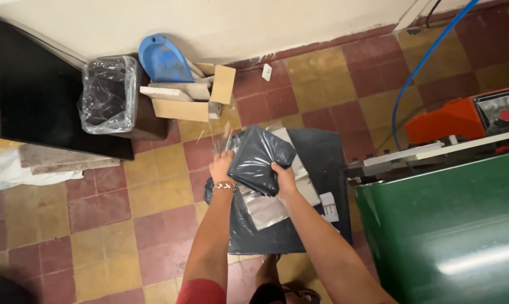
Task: Folding black plastic bags and inserting them into clear plastic packaging sleeves
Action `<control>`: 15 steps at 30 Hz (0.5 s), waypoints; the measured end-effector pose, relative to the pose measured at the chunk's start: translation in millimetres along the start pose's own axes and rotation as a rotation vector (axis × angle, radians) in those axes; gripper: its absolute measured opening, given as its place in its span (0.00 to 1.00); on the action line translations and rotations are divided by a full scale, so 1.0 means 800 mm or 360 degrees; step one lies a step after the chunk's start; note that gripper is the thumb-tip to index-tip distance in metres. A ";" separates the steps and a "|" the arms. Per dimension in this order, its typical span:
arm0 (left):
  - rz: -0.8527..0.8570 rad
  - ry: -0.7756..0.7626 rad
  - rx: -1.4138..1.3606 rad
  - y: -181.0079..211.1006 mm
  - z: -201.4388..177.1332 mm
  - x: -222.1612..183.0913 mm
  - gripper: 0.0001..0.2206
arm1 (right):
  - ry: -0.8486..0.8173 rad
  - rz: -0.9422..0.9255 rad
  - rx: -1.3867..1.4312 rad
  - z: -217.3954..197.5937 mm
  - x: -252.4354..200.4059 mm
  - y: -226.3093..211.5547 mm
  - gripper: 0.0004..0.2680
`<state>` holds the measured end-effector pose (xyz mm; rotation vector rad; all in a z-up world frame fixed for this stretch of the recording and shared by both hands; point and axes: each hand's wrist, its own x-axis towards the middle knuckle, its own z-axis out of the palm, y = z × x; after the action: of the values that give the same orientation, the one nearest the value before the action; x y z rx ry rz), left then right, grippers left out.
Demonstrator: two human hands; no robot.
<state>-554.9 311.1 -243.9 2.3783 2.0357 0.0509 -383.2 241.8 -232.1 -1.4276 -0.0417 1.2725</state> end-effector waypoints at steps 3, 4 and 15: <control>0.0031 0.0478 0.0243 -0.021 0.062 0.011 0.07 | 0.0012 -0.0098 -0.0141 -0.018 0.031 0.021 0.20; 0.0030 0.0458 0.0241 -0.024 0.064 0.011 0.07 | 0.0022 -0.0082 -0.0150 -0.018 0.026 0.022 0.20; 0.0668 0.0043 0.0038 -0.030 -0.040 0.014 0.13 | 0.0087 -0.0080 -0.0290 -0.009 0.006 0.008 0.21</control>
<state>-578.3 325.4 -212.1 2.7867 1.5165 0.0623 -380.3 237.7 -241.8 -1.6068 -0.1596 1.2123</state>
